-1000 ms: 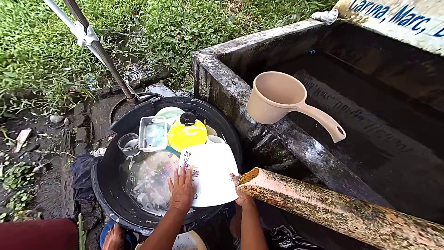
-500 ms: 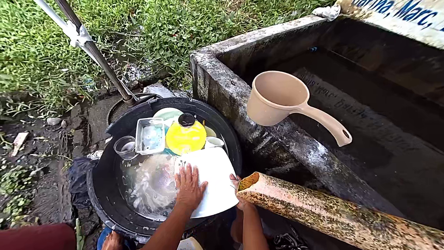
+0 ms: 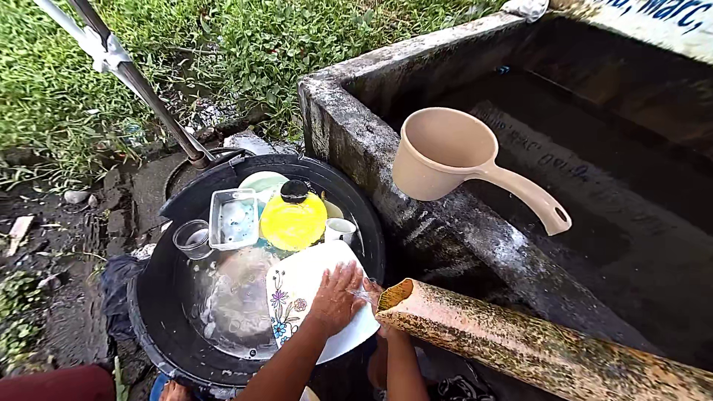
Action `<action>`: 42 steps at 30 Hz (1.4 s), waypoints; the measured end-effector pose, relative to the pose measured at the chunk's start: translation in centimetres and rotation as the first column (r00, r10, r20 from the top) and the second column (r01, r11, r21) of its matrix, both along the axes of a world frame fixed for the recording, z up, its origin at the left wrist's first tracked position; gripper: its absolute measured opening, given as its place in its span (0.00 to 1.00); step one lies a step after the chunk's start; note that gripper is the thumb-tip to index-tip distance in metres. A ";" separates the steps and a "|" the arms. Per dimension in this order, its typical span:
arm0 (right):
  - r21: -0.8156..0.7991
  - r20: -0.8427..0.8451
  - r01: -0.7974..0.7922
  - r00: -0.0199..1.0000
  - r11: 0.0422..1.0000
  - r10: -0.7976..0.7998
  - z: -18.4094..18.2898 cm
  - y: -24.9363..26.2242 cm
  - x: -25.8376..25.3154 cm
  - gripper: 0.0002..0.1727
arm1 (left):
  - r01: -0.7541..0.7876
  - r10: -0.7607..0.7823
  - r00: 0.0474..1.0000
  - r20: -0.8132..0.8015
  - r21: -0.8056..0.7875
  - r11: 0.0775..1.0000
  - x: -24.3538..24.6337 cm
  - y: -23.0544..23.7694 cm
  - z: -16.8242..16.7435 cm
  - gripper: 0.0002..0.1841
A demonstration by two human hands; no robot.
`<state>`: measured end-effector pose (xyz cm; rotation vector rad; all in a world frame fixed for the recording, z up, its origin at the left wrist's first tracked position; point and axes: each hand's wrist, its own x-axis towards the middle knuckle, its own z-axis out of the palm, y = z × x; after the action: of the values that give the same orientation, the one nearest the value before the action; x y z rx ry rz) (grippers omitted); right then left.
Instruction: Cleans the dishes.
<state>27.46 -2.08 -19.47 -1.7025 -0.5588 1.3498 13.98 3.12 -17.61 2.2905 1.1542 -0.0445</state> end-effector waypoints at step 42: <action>0.076 -0.417 0.454 0.823 0.888 -0.385 0.8 5.3 -10.4 0.19 | -0.755 0.723 -0.138 0.677 -0.544 0.366 -21.2 -3.8 17.3 0.11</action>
<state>17.10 3.26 -18.68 -1.2663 -0.0519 1.2255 -7.18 -0.70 -0.36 0.8404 1.5757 1.4829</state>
